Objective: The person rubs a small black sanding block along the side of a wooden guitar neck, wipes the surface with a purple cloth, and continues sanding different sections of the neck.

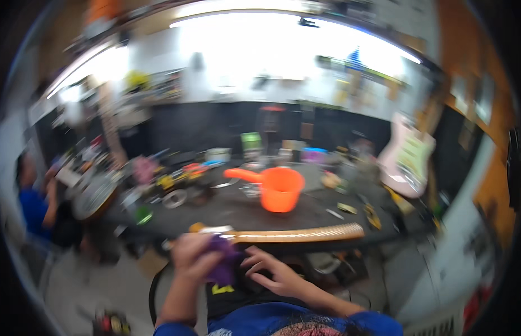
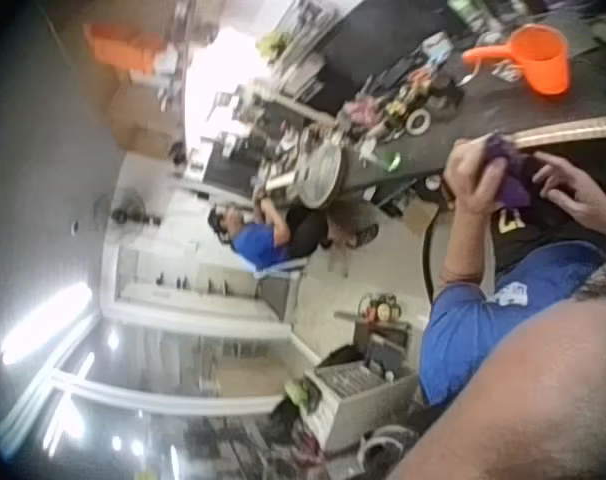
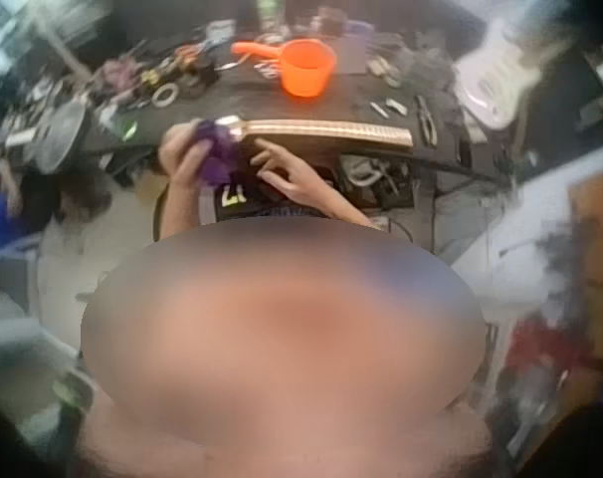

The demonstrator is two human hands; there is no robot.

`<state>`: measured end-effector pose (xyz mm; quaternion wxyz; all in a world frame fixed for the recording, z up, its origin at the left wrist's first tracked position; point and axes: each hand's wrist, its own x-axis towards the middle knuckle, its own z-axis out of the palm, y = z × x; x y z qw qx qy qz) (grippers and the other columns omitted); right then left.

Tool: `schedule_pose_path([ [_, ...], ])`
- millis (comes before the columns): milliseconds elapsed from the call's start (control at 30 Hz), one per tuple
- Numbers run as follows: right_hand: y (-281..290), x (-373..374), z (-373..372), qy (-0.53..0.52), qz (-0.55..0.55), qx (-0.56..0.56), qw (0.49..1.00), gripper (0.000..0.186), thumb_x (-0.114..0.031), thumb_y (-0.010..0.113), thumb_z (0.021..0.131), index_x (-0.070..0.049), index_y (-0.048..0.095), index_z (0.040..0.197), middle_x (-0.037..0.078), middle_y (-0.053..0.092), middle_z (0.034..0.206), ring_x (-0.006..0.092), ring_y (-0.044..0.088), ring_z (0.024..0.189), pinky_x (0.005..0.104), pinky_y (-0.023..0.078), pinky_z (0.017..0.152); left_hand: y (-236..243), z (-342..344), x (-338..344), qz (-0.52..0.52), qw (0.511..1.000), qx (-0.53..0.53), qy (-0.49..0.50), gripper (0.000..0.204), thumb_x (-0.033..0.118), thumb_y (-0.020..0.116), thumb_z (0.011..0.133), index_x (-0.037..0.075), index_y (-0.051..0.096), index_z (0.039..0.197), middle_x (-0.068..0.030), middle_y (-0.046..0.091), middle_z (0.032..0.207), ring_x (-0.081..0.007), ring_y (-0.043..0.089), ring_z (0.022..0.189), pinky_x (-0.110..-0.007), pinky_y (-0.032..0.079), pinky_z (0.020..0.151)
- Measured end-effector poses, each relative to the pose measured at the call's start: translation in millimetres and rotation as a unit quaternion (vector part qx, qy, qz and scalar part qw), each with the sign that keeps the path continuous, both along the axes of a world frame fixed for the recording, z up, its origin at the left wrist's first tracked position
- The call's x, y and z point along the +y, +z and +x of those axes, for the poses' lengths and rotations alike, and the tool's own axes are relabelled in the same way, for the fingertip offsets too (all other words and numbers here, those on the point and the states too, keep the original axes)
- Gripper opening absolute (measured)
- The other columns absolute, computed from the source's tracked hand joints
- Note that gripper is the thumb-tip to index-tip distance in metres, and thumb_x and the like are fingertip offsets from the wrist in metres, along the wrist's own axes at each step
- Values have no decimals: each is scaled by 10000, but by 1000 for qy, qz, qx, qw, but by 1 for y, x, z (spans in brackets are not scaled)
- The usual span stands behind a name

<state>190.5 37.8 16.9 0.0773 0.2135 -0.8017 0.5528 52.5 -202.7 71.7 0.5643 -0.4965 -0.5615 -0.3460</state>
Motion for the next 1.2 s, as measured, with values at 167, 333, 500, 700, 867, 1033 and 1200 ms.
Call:
schedule_pose_path([
  [167,4,27,4,3,-13,-127,992,486,-23,463,1108,-94,503,1588,125,719,1165,180,701,766,338,575,893,47,-155,-23,46,966,-107,232,735,96,815,924,76,464,1570,-209,558,1549,-414,502,1467,-538,386,1226],
  [333,-6,80,38,-146,-47,55,987,675,179,439,919,-81,518,1537,129,596,1386,206,695,985,355,553,948,60,-175,24,-91,936,-243,238,669,115,738,983,110,492,1605,-158,597,1493,-334,567,1377,-441,433,1169],
  [500,-5,140,75,-268,-24,111,957,507,150,455,998,-40,567,1455,104,571,1327,165,675,1071,317,559,920,57,-133,83,-110,914,-390,28,232,164,640,1113,-4,628,954,-66,543,726,-128,485,676,-338,407,635],
  [700,-8,161,107,-254,-223,14,941,392,33,377,1108,-34,567,1444,102,569,1299,139,677,938,315,535,954,37,-121,133,-80,931,-353,-44,451,245,541,1179,30,372,821,-25,317,681,-130,279,648,-380,256,589],
  [867,-19,163,121,-343,-117,191,913,454,95,437,1013,-17,558,1436,117,580,1288,152,662,847,297,538,887,54,-83,185,-119,931,-334,-93,364,232,517,1180,30,480,880,-11,414,743,-114,377,662,-340,308,600],
  [1033,-2,162,151,-292,-253,119,915,232,-106,565,1119,-9,612,1325,50,630,1025,105,621,797,295,536,786,68,-38,216,-135,954,-247,-103,145,122,591,1119,13,670,1066,-45,627,805,-140,603,715,-327,467,666],
  [1200,1,171,167,-417,-130,110,893,386,-308,541,1171,-56,648,899,-42,513,697,46,492,659,275,413,629,61,34,225,-230,935,-234,-133,66,64,742,968,8,708,979,-144,715,857,-307,720,777,-395,535,715],
])
